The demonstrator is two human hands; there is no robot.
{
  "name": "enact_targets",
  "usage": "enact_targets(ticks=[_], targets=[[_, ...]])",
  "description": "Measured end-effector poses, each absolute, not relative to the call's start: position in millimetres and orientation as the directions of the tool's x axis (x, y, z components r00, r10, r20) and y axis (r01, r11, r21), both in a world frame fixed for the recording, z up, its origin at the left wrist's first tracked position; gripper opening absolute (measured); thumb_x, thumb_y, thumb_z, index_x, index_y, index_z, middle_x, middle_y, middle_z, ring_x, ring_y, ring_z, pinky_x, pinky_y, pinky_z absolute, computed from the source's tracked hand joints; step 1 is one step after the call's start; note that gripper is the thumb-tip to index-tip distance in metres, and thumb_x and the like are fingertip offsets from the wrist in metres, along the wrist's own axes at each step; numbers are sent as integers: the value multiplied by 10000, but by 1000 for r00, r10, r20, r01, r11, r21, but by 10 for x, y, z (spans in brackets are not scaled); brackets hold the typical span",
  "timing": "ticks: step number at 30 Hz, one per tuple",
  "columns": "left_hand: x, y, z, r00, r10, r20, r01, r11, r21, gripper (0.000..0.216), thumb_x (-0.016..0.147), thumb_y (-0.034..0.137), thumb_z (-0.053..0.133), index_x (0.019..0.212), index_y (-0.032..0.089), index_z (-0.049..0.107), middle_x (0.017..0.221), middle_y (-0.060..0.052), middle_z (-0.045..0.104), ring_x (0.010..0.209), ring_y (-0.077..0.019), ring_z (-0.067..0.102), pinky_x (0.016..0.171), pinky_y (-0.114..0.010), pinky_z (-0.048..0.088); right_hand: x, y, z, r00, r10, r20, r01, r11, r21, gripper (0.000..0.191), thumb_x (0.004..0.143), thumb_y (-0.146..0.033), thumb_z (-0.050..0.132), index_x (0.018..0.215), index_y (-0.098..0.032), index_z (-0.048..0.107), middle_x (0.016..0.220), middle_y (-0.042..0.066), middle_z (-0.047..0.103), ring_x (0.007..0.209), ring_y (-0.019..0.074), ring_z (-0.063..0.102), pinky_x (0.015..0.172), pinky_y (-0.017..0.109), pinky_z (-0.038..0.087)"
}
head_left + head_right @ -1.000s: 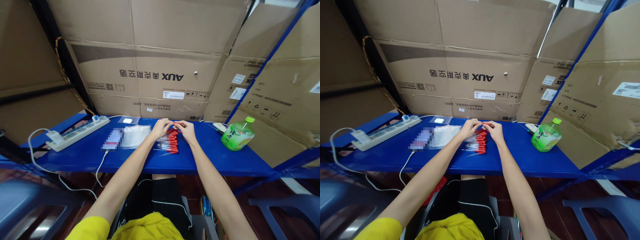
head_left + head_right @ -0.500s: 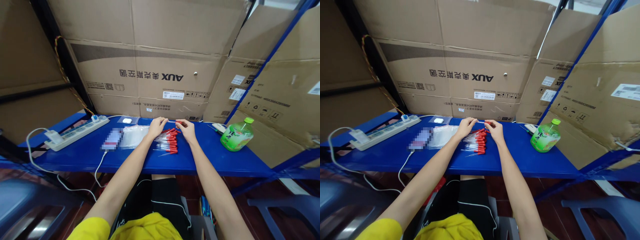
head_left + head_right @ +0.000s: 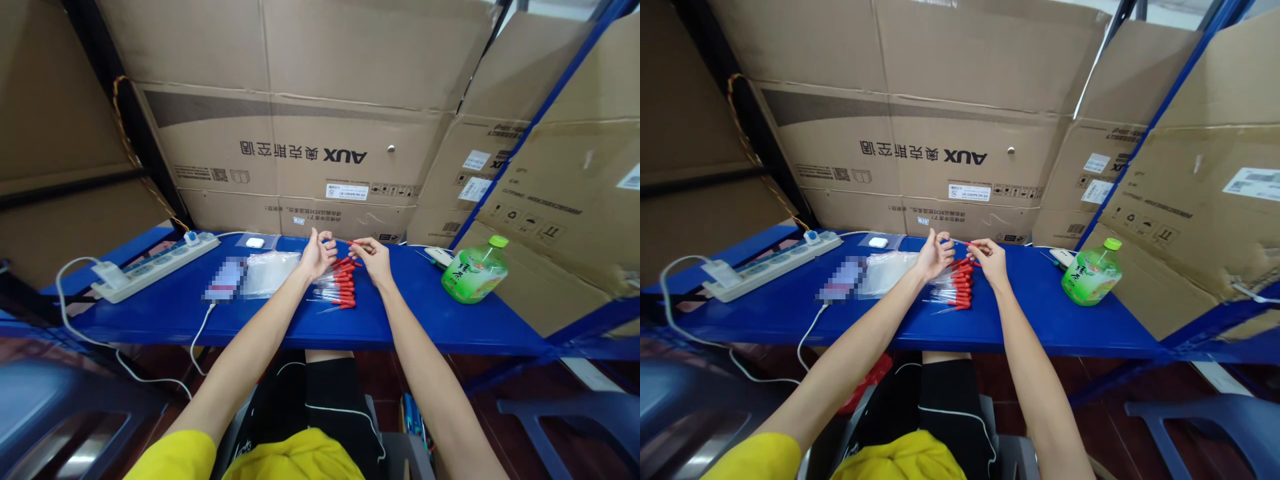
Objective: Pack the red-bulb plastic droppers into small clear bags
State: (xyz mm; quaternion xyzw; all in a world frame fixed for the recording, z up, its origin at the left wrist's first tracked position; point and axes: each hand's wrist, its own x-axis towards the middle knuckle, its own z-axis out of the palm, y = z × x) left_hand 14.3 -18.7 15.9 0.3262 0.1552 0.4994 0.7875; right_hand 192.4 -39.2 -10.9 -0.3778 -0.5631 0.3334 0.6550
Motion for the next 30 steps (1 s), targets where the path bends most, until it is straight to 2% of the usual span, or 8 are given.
enact_targets(ticks=[6,12,18,30], targets=[[166,-227,168,468,873,137,-718,286,634,543,970,726,389,793,213,415,606,60,285,451,-76,253,401,-170,178,1913,-415,-88,166,865,473,-44,486,-873,486,652,-584,884,899,-197,724,779,52,776,721,222,758,719,362,619],[183,-245,150,436,894,105,-704,266,659,580,970,750,326,760,213,394,566,57,260,451,-89,220,415,-181,193,1898,-420,-109,139,868,477,-5,482,-876,473,665,-607,871,858,-203,720,799,61,783,719,226,759,749,383,631],[194,-253,131,439,891,117,-732,280,621,589,981,743,270,731,214,338,555,60,220,454,-95,200,424,-183,206,1877,-435,-114,128,873,471,-18,477,-879,476,646,-605,885,833,-201,717,799,64,786,711,230,760,745,382,635],[199,-262,144,448,886,117,-738,293,608,598,975,743,298,714,208,351,573,58,215,463,-91,210,424,-180,231,1884,-440,-118,132,867,481,-5,485,-874,462,663,-600,879,844,-203,726,822,70,794,717,241,767,741,382,637]])
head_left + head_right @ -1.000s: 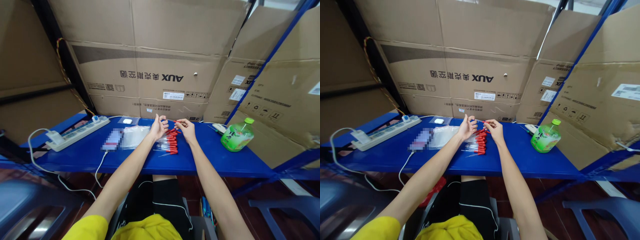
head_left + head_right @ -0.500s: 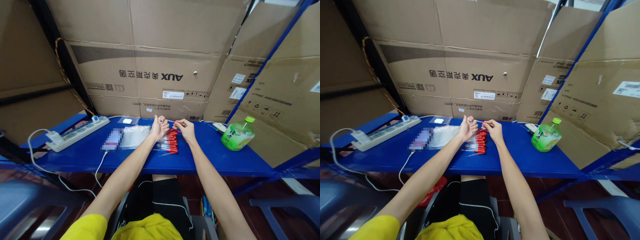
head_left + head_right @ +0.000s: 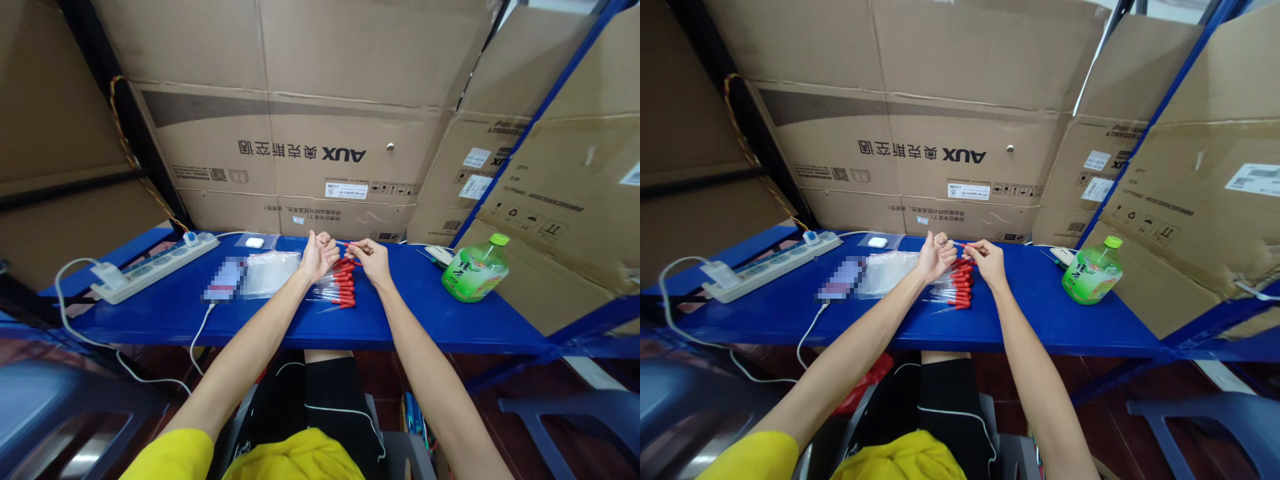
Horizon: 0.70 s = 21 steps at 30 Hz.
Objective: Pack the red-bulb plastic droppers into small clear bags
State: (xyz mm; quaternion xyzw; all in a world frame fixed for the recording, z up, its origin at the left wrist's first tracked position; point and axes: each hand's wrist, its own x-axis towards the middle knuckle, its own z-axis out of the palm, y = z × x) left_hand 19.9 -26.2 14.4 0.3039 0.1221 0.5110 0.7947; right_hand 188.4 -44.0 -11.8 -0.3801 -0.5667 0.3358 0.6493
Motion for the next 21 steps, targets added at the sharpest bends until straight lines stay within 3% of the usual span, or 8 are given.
enact_targets(ticks=[16,21], targets=[[206,-267,146,437,889,139,-780,298,551,561,1039,636,268,699,200,364,573,57,204,470,-91,207,431,-174,248,1856,-476,-76,131,853,504,-13,510,-860,421,688,-572,871,846,-207,732,790,56,783,718,241,764,747,380,637],[193,-242,118,447,885,129,-786,320,529,563,1030,660,283,756,198,453,584,53,251,459,-93,249,415,-183,242,1849,-476,-88,139,820,555,49,555,-831,406,724,-546,851,927,-212,740,804,39,775,725,220,750,739,357,627]])
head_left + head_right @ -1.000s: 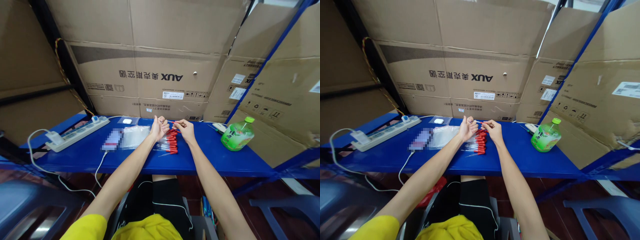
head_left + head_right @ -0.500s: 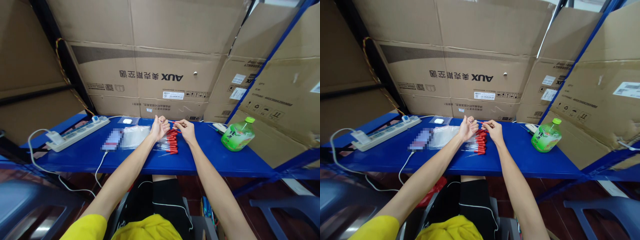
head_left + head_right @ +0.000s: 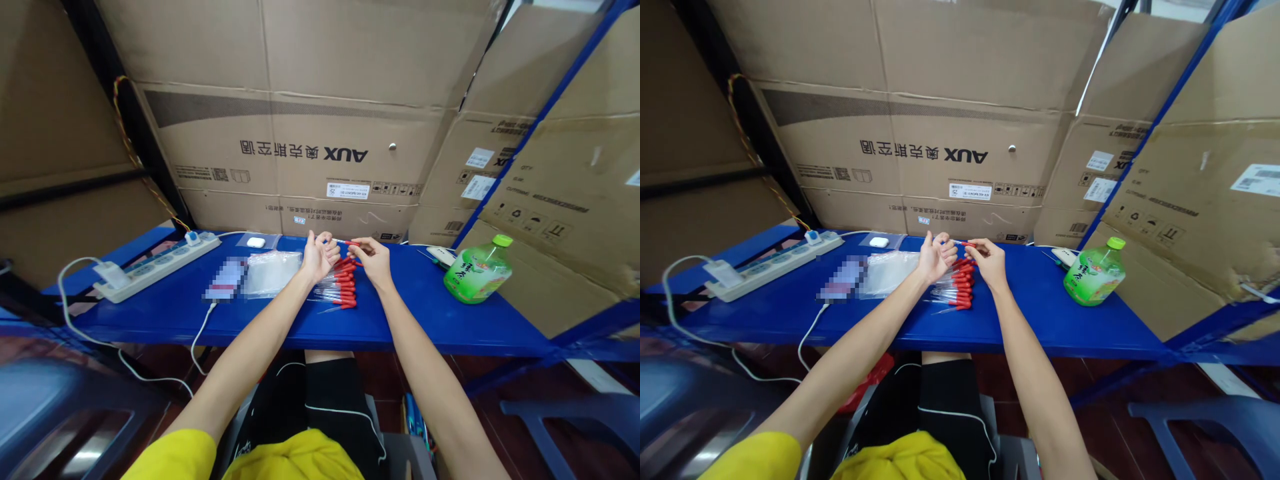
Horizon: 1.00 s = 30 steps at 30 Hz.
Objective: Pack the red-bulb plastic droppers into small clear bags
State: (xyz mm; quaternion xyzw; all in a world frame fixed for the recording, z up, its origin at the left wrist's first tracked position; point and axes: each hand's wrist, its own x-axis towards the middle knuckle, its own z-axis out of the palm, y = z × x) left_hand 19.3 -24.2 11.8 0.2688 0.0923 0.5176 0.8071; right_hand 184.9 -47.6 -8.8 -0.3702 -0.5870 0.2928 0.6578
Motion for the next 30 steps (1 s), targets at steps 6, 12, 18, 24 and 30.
enact_targets(ticks=[6,12,18,24,30], targets=[[190,-234,119,439,893,96,-804,343,485,504,1077,524,240,762,193,453,578,50,265,445,-95,277,415,-181,241,1856,-461,-106,105,805,584,72,580,-812,388,740,-519,850,963,-220,743,879,42,780,768,214,753,779,353,619],[188,-265,154,423,901,99,-817,331,471,472,1063,517,255,720,211,364,588,46,251,464,-111,281,432,-204,259,1868,-447,-94,97,859,502,0,504,-863,456,712,-568,857,968,-207,749,844,51,788,723,214,757,736,359,621],[178,-275,169,440,893,101,-811,346,472,435,1058,472,263,717,213,340,603,48,230,468,-113,263,445,-215,250,1867,-447,-114,91,880,465,-27,469,-883,467,653,-564,898,891,-192,746,842,67,796,763,243,777,778,387,635],[169,-261,161,444,889,107,-803,343,487,434,1053,483,263,717,215,321,606,53,218,470,-107,254,456,-211,256,1868,-464,-105,81,879,469,-10,472,-882,425,650,-538,905,847,-193,752,816,65,796,751,245,777,758,377,638],[163,-259,162,457,883,109,-802,356,480,395,1052,435,274,728,216,323,612,55,217,470,-107,259,454,-206,245,1859,-486,-83,80,874,480,-6,482,-876,432,653,-559,893,842,-197,753,788,63,793,736,251,774,742,381,642]])
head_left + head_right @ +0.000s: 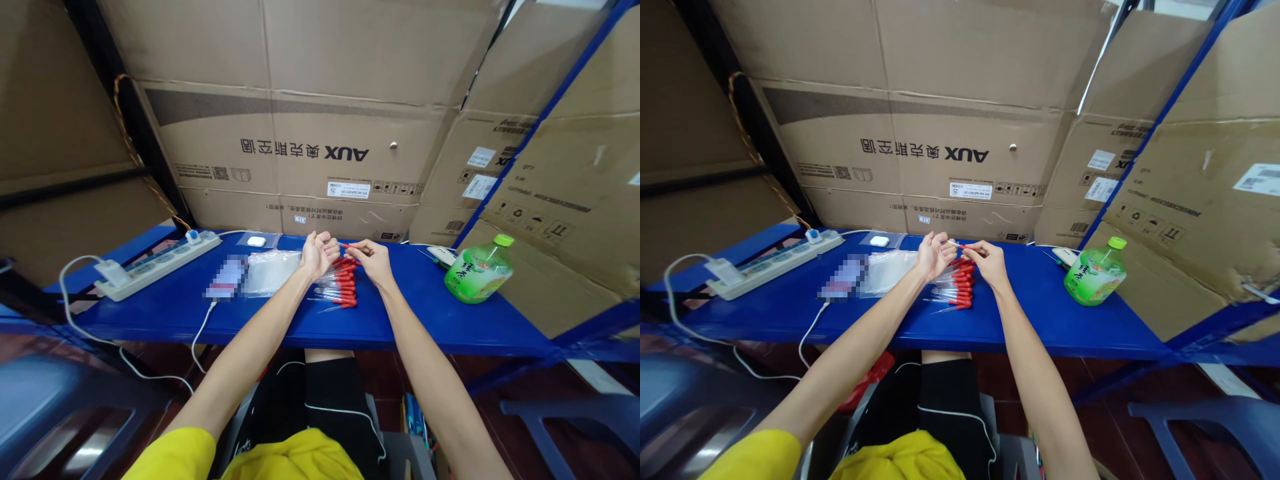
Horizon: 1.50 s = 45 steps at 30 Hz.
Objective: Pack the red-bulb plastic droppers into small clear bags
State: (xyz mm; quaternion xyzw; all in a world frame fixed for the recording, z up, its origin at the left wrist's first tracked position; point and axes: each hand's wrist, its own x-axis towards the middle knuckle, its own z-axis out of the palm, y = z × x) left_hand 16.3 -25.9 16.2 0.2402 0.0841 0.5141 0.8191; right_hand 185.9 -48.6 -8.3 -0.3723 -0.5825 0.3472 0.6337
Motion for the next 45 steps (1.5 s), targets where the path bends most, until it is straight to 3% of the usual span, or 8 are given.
enact_targets(ticks=[36,45], targets=[[189,-280,174,486,866,115,-781,372,502,408,1054,469,278,739,215,337,622,51,230,479,-111,284,445,-198,250,1809,-504,-73,111,871,479,-11,483,-875,458,646,-599,880,813,-203,725,803,64,792,761,255,772,805,417,646],[174,-277,144,483,867,126,-799,377,467,377,1037,459,320,749,217,354,615,39,271,492,-121,327,448,-207,281,1789,-473,-125,111,845,523,50,521,-852,410,714,-571,849,887,-214,743,835,60,794,736,241,762,777,396,637]])
